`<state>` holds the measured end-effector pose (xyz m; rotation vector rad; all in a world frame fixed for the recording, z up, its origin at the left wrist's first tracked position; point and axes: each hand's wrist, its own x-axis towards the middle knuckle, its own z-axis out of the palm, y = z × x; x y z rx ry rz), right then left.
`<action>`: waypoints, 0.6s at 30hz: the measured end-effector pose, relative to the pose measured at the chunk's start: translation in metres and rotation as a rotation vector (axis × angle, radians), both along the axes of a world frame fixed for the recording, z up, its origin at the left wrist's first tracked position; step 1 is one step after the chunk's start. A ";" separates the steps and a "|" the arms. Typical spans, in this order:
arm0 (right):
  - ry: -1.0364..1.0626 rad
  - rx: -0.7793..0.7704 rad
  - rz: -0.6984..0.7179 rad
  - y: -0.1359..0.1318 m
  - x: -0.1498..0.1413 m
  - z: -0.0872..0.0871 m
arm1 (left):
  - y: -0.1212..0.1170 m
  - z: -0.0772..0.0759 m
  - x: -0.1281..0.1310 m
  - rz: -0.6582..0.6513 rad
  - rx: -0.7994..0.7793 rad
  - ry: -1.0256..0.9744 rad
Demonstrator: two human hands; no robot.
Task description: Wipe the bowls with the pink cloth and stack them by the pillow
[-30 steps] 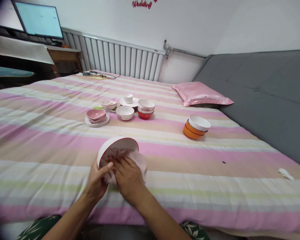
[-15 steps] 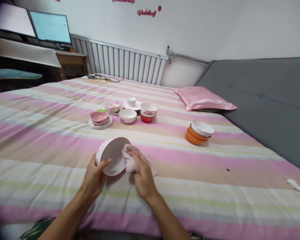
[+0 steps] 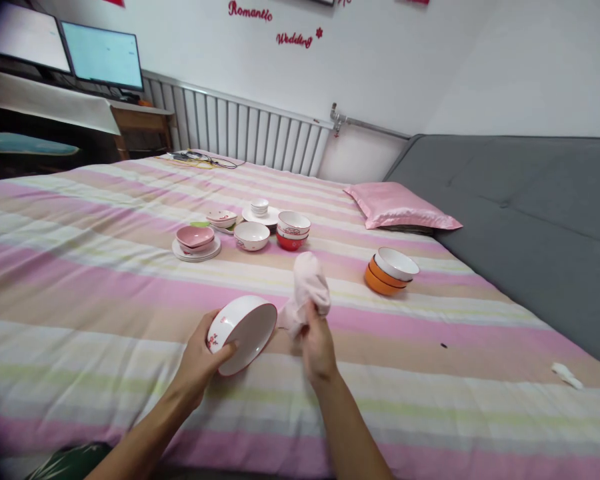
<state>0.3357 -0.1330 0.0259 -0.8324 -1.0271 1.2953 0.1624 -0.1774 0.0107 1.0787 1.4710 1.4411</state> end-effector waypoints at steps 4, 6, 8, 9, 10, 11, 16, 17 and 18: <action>-0.588 0.405 0.204 -0.025 -0.013 0.008 | 0.000 -0.003 0.003 -0.086 0.054 0.080; -0.839 0.591 0.242 -0.034 -0.016 0.014 | 0.000 -0.005 0.003 -0.119 0.084 0.065; -0.921 0.686 0.252 -0.037 -0.015 0.019 | -0.001 -0.007 0.002 -0.128 0.102 0.066; -0.901 0.695 0.257 -0.037 -0.013 0.021 | -0.001 -0.007 0.001 -0.131 0.104 0.069; -0.859 0.685 0.259 -0.036 -0.010 0.022 | -0.002 -0.006 0.000 -0.136 0.105 0.074; -0.808 0.666 0.260 -0.035 -0.008 0.023 | -0.002 -0.005 -0.001 -0.144 0.109 0.084; -0.748 0.699 0.112 -0.024 -0.003 0.021 | -0.005 0.007 -0.004 -0.203 0.158 0.235; -0.819 0.764 0.072 -0.023 -0.004 0.020 | -0.006 0.009 -0.004 -0.224 0.174 0.260; -0.900 0.839 0.038 -0.022 -0.006 0.020 | -0.008 0.010 -0.003 -0.245 0.195 0.280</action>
